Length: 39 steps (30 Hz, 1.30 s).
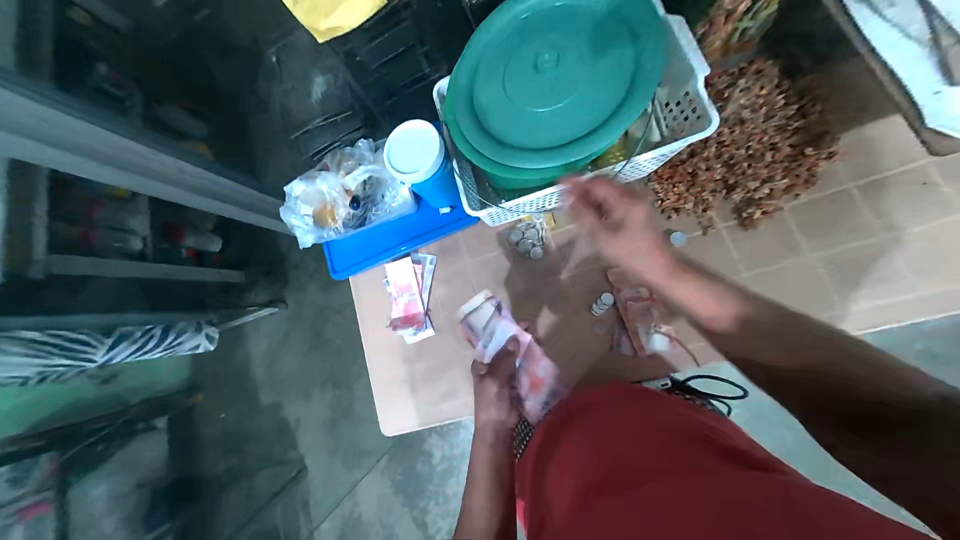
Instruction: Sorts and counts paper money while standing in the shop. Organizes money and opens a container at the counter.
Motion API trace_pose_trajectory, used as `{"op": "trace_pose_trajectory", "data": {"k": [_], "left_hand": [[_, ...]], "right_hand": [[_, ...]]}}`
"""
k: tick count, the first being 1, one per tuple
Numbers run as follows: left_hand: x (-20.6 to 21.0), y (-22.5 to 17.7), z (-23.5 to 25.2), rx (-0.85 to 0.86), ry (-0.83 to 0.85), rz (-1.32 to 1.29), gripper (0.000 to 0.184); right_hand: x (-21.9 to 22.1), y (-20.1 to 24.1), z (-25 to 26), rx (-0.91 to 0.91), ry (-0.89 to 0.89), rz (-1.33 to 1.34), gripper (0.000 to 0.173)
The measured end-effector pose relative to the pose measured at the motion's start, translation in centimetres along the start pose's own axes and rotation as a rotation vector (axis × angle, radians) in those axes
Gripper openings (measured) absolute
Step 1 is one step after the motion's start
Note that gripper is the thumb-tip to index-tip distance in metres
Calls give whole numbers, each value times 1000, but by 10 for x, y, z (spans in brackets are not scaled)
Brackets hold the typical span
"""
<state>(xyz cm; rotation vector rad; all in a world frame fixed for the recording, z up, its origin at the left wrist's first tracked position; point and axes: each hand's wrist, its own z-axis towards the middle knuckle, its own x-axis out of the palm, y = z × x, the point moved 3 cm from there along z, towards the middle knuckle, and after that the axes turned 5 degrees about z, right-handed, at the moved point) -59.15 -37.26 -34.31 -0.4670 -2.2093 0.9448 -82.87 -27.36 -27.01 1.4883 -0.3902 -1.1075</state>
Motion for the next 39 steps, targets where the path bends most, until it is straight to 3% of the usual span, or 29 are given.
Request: {"op": "trace_pose_trajectory", "data": {"k": [3,5,8,11,14,17,19,24,26,29,30,31,32,33,34,39], "left_hand": [[-28,11,-8,23,-41,-33,20],[-33,13,-10,15,-96,-8,21],[-24,6,-12,67,-180,150,21],[-15,-5,-11,239,-194,279,18],[-4,-7,-7,294,-193,284,13],[13,-6,-1,251,-201,187,14],[19,-6,-2,220,-232,94,24],[22,-8,-5,231,-191,21,21],[21,-5,-5,224,-209,112,26],[22,6,-10,187,-123,249,88],[25,10,-12,191,-112,203,90],[28,12,-13,192,-114,129,80],[29,11,-13,189,-135,46,58],[29,9,-10,176,-169,-19,35],[26,6,-7,153,-201,-61,25],[18,-2,-8,190,-151,-11,19]], "right_hand": [[-79,-19,73,99,-258,-231,71],[-99,-37,103,257,-262,-300,89],[-102,-54,120,341,-185,-377,81],[-88,-20,96,119,-211,-370,72],[-20,29,9,17,115,-122,40],[61,7,-68,145,602,61,51],[86,-7,-95,173,729,166,50],[88,-13,-114,174,520,438,28],[84,-12,-111,104,350,382,22],[79,-15,-108,-226,153,103,21],[81,-14,-112,-313,165,48,21],[83,-12,-118,-382,208,19,18],[85,-7,-126,-424,272,12,17],[85,-2,-130,-436,345,28,18],[82,1,-131,-405,407,74,23],[70,-8,-103,11,305,287,42]]}}
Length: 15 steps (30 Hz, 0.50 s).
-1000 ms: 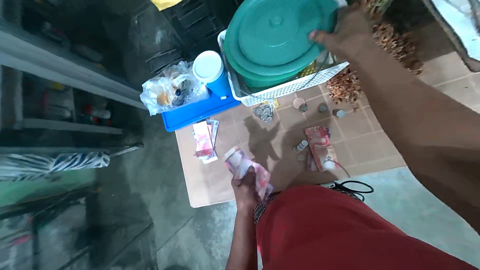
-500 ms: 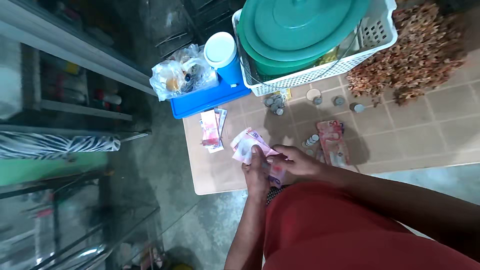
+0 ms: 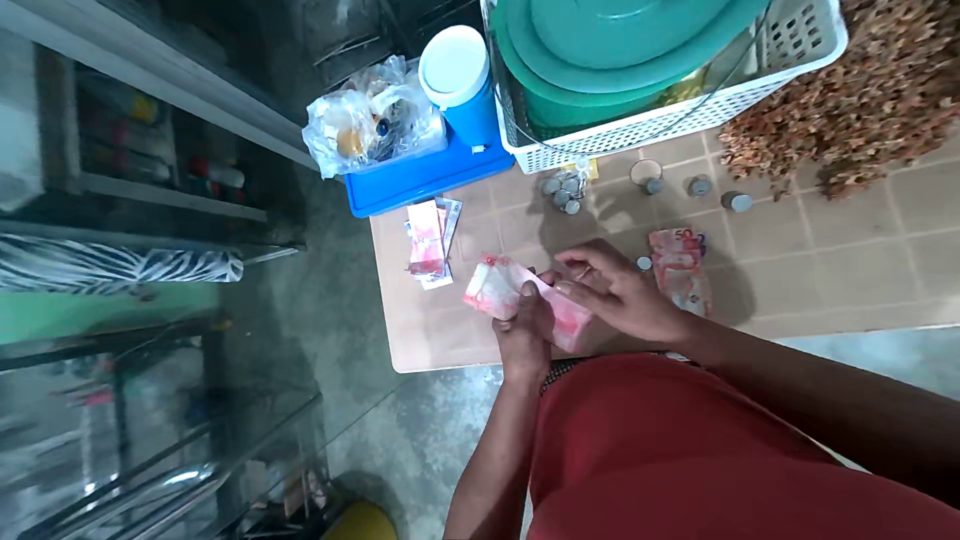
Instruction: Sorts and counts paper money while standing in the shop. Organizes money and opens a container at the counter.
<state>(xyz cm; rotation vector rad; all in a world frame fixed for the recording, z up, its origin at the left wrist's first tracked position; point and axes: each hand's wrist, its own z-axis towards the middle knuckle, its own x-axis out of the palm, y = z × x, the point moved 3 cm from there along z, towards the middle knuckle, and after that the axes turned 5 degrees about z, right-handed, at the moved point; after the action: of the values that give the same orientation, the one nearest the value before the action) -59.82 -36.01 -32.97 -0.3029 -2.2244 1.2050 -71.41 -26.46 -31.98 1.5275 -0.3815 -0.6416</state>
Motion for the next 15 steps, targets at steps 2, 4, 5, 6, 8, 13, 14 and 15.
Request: {"op": "trace_pose_trajectory", "data": {"k": [2,4,5,6,8,13,14,15], "left_hand": [[2,3,0,64,-12,118,12],[3,8,-1,102,16,210,13],[4,10,0,95,29,229,12],[3,10,0,74,43,224,12],[1,10,2,26,63,171,11],[-4,4,1,-44,17,104,13],[-6,4,1,-44,-9,99,14],[-8,4,2,-44,-38,91,15]], "right_hand": [[4,-1,8,131,-21,89,48],[12,-2,12,182,-47,177,37],[16,-4,13,191,-57,211,29],[19,-7,15,198,-56,234,23],[22,-13,17,198,-37,235,16],[-32,3,34,124,-155,13,32],[-59,7,45,106,-269,-38,35],[-89,10,59,78,-393,-96,38]]}}
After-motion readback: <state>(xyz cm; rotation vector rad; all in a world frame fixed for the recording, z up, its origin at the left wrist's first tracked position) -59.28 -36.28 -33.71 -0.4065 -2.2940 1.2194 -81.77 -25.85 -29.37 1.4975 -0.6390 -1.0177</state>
